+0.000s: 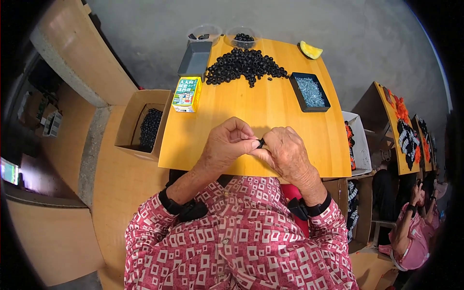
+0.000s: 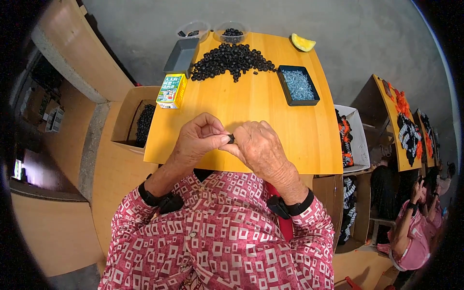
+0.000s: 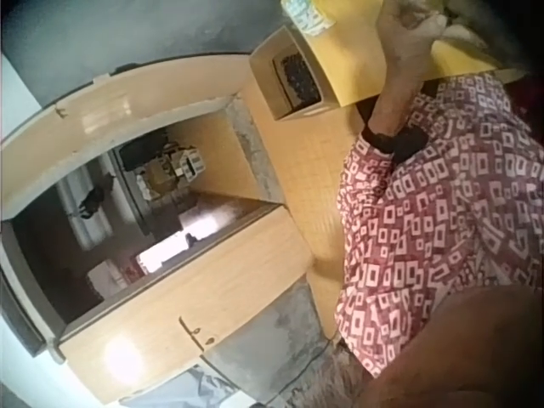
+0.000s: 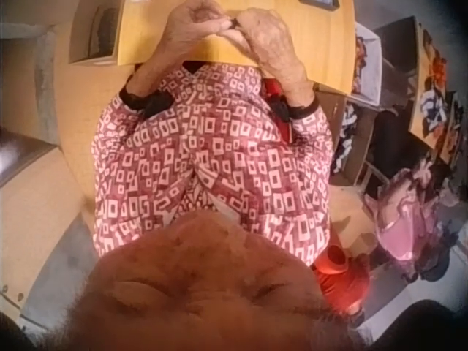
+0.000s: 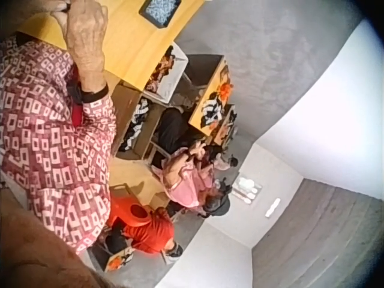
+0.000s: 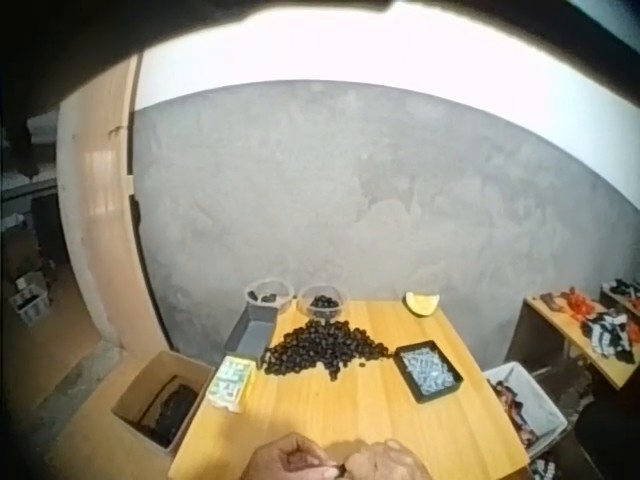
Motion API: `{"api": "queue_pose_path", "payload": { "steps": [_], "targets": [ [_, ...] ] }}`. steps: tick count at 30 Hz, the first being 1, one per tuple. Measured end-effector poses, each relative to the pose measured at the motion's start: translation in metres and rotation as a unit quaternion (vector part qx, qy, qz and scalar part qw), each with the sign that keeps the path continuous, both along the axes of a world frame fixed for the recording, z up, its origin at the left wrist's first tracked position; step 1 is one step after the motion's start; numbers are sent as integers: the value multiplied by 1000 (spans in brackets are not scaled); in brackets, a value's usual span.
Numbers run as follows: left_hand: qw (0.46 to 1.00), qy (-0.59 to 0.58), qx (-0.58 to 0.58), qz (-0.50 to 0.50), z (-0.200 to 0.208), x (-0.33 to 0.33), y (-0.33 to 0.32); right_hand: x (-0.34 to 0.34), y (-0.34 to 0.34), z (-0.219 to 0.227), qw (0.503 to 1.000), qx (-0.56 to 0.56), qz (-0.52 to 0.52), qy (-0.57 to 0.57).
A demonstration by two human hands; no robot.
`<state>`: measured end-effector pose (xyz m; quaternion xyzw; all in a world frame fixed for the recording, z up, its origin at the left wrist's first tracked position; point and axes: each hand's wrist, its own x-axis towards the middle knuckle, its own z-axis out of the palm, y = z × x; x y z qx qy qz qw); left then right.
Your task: The person assembles small parts by picking up black plastic rings and pressing small inserts into them by hand.
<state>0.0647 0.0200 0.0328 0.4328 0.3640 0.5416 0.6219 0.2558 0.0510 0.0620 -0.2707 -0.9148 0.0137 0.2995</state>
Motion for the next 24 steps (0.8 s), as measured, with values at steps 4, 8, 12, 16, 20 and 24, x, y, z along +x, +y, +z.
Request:
{"api": "queue_pose_path", "payload": {
  "steps": [4,8,12,16,20,24],
  "targets": [
    [999,19,-20,-16,-1,-4,2,-1,0,1,999,24,-11,-20],
    [999,35,-23,-22,-1,-7,2,-2,-1,-3,999,12,-21,-32],
    [996,65,-52,-28,9,-6,0,-3,-1,-3,1000,12,-5,-15],
    [995,65,-63,-42,5,-5,2,-4,0,-2,999,30,2,-41],
    [996,-3,-79,-43,2,-3,3,-4,1,-1,1000,5,-2,-27],
    [998,-30,-52,-32,-4,-5,5,2,4,-4,998,-20,12,57]
  ]
}}
